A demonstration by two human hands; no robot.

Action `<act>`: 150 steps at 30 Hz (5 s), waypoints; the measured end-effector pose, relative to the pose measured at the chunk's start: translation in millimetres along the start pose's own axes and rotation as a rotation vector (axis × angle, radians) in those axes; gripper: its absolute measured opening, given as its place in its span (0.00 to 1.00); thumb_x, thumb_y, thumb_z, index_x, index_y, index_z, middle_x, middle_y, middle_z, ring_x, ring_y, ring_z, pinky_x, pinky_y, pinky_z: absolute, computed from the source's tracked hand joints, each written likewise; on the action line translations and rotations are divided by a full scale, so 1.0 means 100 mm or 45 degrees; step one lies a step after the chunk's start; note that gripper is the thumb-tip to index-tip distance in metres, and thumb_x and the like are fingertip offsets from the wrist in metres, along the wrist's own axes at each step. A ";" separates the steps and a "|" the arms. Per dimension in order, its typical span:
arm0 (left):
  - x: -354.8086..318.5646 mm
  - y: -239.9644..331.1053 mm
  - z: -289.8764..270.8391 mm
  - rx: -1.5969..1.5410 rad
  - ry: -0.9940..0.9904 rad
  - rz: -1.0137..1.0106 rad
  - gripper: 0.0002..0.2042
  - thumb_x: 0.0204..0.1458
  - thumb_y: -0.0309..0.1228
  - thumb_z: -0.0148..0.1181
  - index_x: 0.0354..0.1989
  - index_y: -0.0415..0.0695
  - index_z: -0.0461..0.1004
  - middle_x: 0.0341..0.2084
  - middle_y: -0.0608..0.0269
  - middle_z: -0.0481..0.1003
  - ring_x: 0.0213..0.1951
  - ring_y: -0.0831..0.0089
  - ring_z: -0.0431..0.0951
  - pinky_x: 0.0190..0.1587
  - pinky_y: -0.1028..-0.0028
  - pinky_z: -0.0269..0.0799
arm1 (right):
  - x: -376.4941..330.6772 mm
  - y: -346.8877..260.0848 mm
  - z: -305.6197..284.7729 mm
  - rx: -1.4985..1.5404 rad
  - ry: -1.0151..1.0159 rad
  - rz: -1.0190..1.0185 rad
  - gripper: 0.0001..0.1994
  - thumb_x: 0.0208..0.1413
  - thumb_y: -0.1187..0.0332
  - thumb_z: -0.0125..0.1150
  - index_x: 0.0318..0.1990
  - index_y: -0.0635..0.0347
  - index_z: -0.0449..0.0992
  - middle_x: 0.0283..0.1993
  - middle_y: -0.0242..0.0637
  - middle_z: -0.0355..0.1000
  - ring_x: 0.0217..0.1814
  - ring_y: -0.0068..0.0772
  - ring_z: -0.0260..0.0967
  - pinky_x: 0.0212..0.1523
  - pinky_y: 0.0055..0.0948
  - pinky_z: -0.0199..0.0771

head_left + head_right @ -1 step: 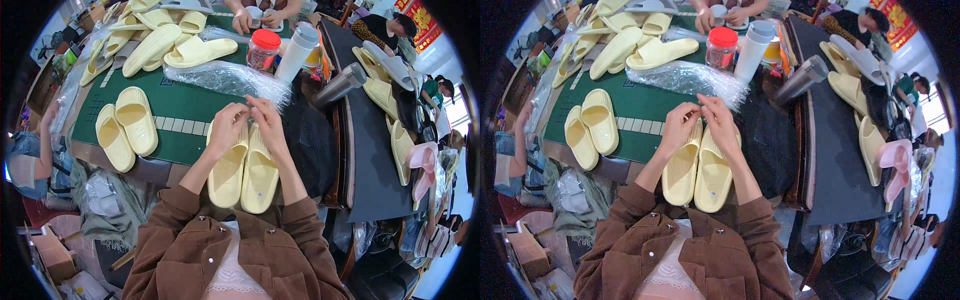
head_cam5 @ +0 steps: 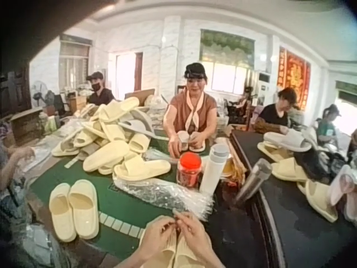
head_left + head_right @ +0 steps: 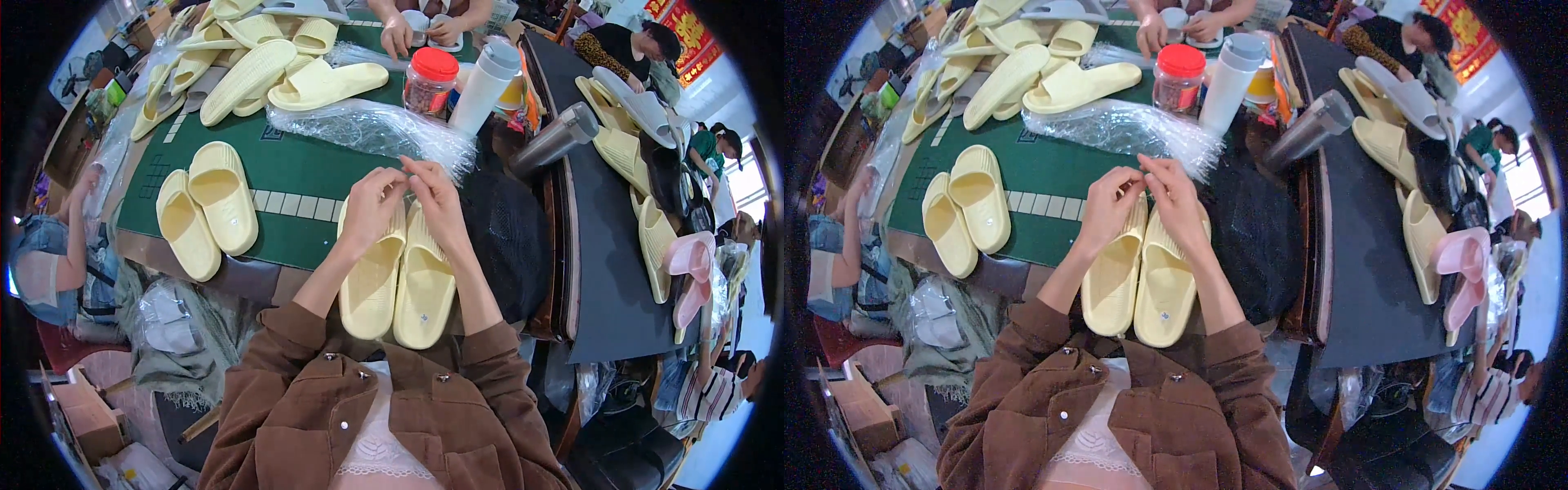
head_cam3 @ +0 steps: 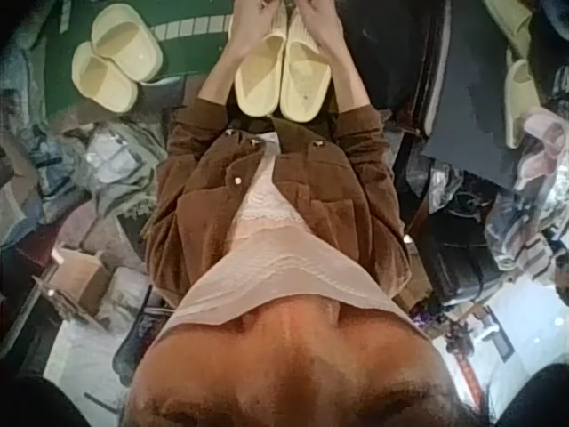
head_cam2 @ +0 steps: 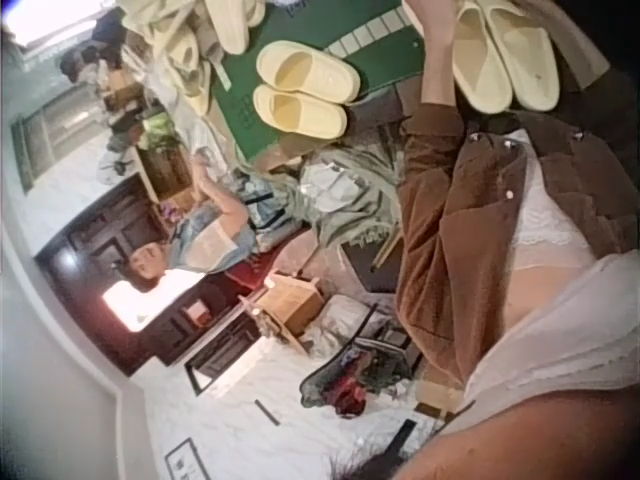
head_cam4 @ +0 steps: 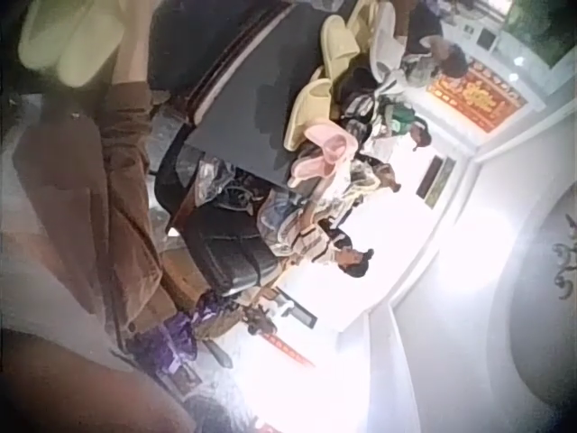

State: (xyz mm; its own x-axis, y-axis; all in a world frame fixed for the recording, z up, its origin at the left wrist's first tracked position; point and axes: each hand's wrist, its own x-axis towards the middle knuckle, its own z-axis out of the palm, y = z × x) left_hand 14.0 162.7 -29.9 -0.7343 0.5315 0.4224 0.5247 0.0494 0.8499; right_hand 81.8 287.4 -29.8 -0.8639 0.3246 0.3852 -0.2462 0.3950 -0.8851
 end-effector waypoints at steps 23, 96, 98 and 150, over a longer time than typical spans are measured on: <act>-0.01 0.04 0.00 0.011 0.017 -0.075 0.04 0.50 0.23 0.57 0.33 0.38 0.76 0.27 0.58 0.73 0.27 0.67 0.73 0.31 0.71 0.68 | -0.01 -0.11 0.01 0.064 0.100 0.110 0.12 0.62 0.70 0.47 0.45 0.64 0.77 0.41 0.37 0.70 0.33 0.22 0.66 0.36 0.22 0.69; 0.02 -0.05 0.01 0.170 -0.130 -0.092 0.06 0.55 0.23 0.52 0.36 0.37 0.75 0.28 0.60 0.75 0.27 0.74 0.71 0.33 0.74 0.67 | -0.92 -1.12 -1.58 -0.102 0.456 0.119 0.17 0.61 0.76 0.48 0.58 0.63 0.64 0.52 0.39 0.65 0.48 0.25 0.68 0.46 0.25 0.71; 0.01 -0.09 0.00 0.179 -0.126 -0.093 0.06 0.55 0.23 0.52 0.36 0.37 0.75 0.28 0.60 0.75 0.27 0.74 0.71 0.33 0.74 0.67 | -1.08 -1.09 -1.87 -0.425 0.501 0.121 0.15 0.61 0.76 0.48 0.55 0.63 0.67 0.50 0.37 0.67 0.48 0.24 0.68 0.46 0.24 0.71; 0.04 -0.17 0.01 0.189 -0.185 -0.110 0.08 0.55 0.22 0.50 0.41 0.36 0.74 0.29 0.65 0.73 0.31 0.79 0.68 0.37 0.78 0.66 | -2.44 -0.92 -3.03 0.407 1.513 -0.101 0.17 0.63 0.69 0.48 0.58 0.64 0.63 0.53 0.41 0.68 0.48 0.30 0.70 0.49 0.26 0.74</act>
State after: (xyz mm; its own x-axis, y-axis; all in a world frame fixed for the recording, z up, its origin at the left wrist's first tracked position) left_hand 2.4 164.4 -42.9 -0.7148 0.6357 0.2913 0.5282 0.2178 0.8207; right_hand 448.9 432.4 36.8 0.0532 0.9552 0.2912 -0.5205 0.2754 -0.8082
